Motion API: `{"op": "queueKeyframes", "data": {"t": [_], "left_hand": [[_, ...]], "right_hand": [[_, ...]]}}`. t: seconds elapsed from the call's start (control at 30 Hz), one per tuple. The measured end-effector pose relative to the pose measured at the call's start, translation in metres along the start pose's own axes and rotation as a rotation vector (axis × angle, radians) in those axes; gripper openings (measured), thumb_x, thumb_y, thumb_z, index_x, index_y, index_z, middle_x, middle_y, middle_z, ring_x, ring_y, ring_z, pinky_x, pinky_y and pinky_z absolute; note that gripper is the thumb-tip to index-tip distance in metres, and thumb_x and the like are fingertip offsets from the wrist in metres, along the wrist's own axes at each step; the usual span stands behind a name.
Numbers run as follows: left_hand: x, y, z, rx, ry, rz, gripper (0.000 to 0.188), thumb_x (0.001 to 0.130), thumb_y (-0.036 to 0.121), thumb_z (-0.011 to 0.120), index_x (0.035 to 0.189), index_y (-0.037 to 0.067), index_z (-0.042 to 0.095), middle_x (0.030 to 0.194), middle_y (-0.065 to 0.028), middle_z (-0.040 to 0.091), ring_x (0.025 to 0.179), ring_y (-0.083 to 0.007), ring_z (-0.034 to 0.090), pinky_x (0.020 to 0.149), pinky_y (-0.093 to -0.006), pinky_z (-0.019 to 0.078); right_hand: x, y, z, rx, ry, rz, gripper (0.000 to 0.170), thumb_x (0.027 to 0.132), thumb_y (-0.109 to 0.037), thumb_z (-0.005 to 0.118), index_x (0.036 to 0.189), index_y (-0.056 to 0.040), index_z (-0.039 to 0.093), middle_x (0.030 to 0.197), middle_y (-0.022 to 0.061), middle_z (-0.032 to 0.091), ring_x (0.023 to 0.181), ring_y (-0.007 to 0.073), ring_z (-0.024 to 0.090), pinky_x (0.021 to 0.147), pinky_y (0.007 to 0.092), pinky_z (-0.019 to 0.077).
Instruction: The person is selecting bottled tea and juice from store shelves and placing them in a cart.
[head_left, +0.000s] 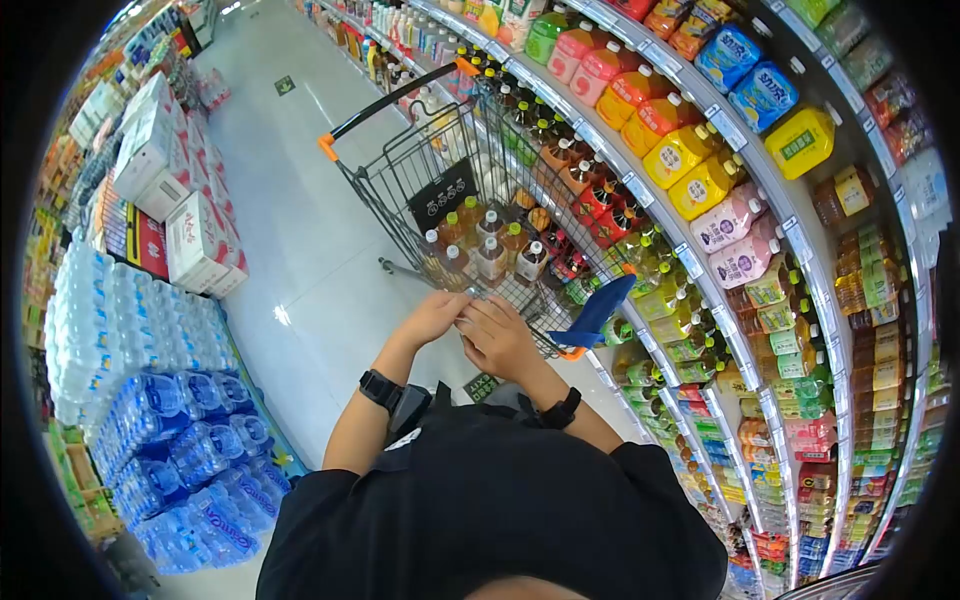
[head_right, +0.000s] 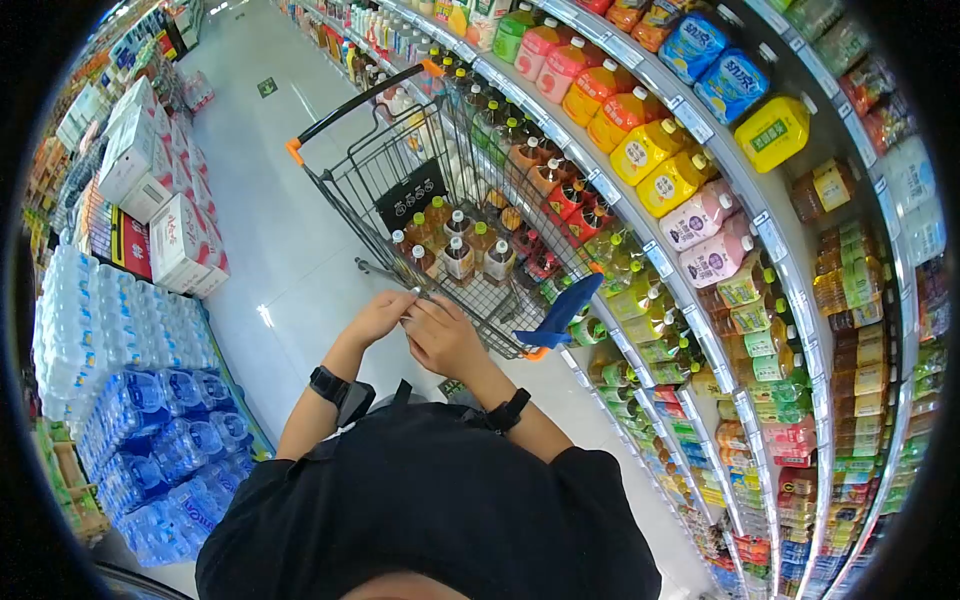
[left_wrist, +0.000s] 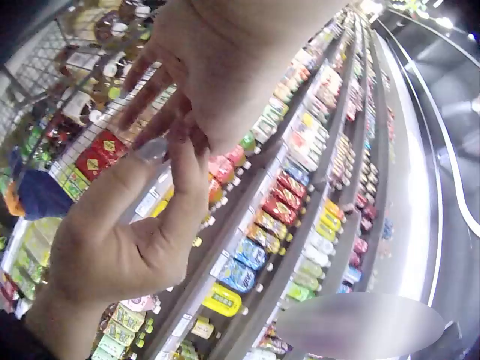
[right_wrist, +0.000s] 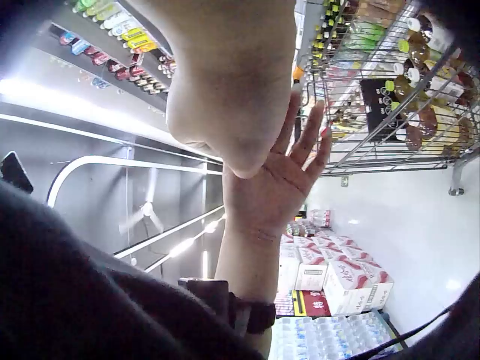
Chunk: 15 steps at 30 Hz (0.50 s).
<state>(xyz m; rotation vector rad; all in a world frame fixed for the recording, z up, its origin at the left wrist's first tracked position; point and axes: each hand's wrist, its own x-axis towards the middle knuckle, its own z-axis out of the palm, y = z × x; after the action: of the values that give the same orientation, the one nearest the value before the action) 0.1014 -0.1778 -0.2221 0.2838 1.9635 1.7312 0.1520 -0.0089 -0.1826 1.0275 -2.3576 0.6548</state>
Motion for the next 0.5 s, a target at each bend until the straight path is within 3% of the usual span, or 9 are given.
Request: {"op": "queueKeyframes", "data": {"t": [0.1,0.17,0.3,0.33,0.5], "left_hand": [[0.003,-0.034,0.005,-0.005,0.088,-0.032,0.038,0.097,0.029,0.043,0.096,-0.002,0.066,0.087,-0.0095,0.068,0.08,-0.0206,0.063,0.075,-0.0309,0.0477],[0.017,-0.091,0.008,-0.291,0.004,-0.142,0.04,0.097,0.034,0.04,0.104,0.002,0.064,0.096,-0.0092,0.067,0.087,-0.021,0.063,0.08,-0.0321,0.0472],[0.024,-0.103,-0.005,-0.547,-0.138,-0.407,0.044,0.098,0.038,0.033,0.12,0.008,0.056,0.113,-0.0077,0.062,0.099,-0.0214,0.061,0.092,-0.0343,0.0431],[0.029,-0.099,-0.007,-0.469,-0.132,-0.462,0.048,0.1,0.041,0.032,0.128,0.006,0.049,0.125,-0.0116,0.057,0.11,-0.0228,0.057,0.094,-0.0366,0.0415],[0.083,-0.109,-0.02,-0.427,-0.145,-0.512,0.049,0.099,0.041,0.034,0.132,0.007,0.047,0.125,-0.0109,0.057,0.11,-0.0219,0.057,0.095,-0.0369,0.0408]], "right_hand": [[-0.001,0.015,0.012,0.089,-0.065,-0.005,0.026,0.072,-0.009,0.066,0.098,-0.0084,0.063,0.108,0.0071,0.062,0.106,0.0239,0.057,0.095,0.0426,0.0427],[-0.004,0.029,0.024,0.113,-0.091,-0.016,0.026,0.072,-0.01,0.066,0.098,-0.0084,0.063,0.104,0.0071,0.063,0.103,0.0249,0.058,0.092,0.0417,0.0446],[-0.007,0.058,0.049,0.176,-0.154,0.107,0.027,0.073,-0.012,0.066,0.099,-0.0074,0.063,0.099,0.0087,0.064,0.098,0.0271,0.06,0.089,0.0401,0.0464],[-0.012,0.07,0.05,0.171,-0.226,0.151,0.027,0.074,-0.014,0.066,0.099,-0.0067,0.063,0.099,0.0093,0.064,0.097,0.0273,0.06,0.088,0.04,0.0471],[-0.025,0.139,0.05,0.138,-0.603,0.473,0.03,0.077,-0.025,0.062,0.101,-0.0064,0.063,0.098,0.0123,0.064,0.091,0.0311,0.062,0.078,0.0419,0.0498]]}}
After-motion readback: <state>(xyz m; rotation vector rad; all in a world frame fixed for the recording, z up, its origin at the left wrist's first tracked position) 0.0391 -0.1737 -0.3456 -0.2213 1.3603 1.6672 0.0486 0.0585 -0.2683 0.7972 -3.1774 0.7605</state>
